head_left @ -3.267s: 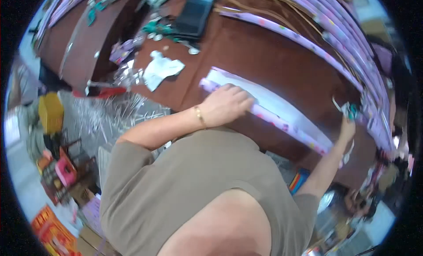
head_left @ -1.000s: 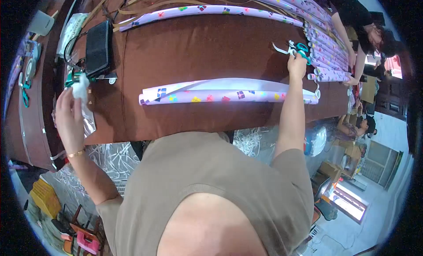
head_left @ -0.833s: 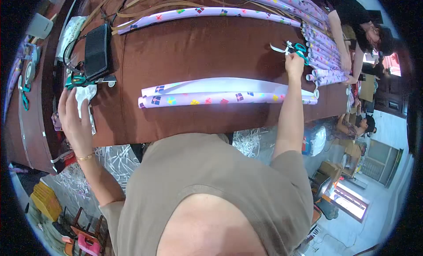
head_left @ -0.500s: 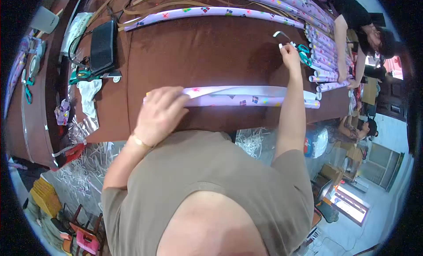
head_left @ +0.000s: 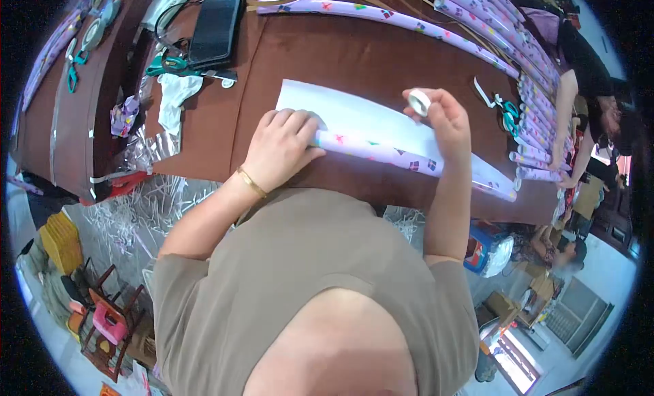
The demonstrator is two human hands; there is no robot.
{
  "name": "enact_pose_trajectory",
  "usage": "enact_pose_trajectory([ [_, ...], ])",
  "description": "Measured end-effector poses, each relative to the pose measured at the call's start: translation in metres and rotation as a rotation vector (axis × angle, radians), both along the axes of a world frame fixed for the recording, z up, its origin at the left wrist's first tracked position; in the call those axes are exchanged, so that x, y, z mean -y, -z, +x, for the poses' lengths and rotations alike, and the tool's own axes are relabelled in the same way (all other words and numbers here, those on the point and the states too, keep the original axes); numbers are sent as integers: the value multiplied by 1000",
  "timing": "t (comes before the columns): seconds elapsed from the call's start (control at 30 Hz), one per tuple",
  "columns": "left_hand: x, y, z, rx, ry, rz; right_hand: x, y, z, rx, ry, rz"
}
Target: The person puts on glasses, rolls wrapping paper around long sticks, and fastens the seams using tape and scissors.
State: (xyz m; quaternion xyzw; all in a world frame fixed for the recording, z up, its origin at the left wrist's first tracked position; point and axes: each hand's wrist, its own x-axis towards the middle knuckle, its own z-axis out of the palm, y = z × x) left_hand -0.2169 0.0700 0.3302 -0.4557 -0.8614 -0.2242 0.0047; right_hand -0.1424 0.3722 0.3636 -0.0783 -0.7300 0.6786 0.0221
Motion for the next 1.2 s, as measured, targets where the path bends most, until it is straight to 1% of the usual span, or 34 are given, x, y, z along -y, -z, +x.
enact_pose_trajectory([
  [0.03,2,-1,-1,40,0,10,11,-1,0,-43,-44,-25],
  [0.1,2,-8,-5,147,0,25,28,0,1,-51,-104,22],
  [0.13,-1,-9,-6,150,-10,22,36,1,1,-54,-127,50],
  [0.2,-10,-12,-6,389,13,348,47,3,-1,-26,-148,27],
  [0.23,-13,-18,-6,441,17,400,49,7,-1,-85,-189,133],
  [0.27,-17,-20,-5,443,10,399,51,9,-2,-145,-229,240],
  [0.33,-27,-22,-5,571,0,536,57,4,-1,-142,-247,258],
  [0.37,-32,-21,-4,565,-12,594,59,5,0,-147,-231,265],
  [0.47,-38,-24,-5,632,-18,603,63,2,4,-164,-196,278],
  [0.63,-40,-22,-3,595,-18,643,66,3,10,-206,-152,319],
  [0.7,-39,-21,-3,580,-6,652,68,0,11,-199,-149,421],
  [0.8,-40,-20,-4,549,11,630,71,-3,12,-169,-136,451],
  [0.87,-39,-22,-1,650,-20,618,71,-5,15,-132,-127,409],
  [0.9,-38,-26,0,698,-53,577,70,-1,16,-163,-111,439],
  [0.93,-37,-28,1,711,-58,589,68,1,17,-196,-104,467],
  [1.0,-38,-33,2,616,-43,556,62,-2,22,-159,-100,459],
  [1.03,-38,-31,3,680,-72,592,61,-1,25,-162,-71,444],
  [1.07,-37,-34,4,692,-94,577,59,2,28,-154,-59,428],
  [1.13,-36,-29,4,537,-44,558,56,9,33,-209,-6,436],
  [1.17,-37,-27,8,534,-29,567,54,10,35,-226,8,436],
  [1.2,-38,-25,12,307,-3,579,51,11,36,-231,15,446],
])
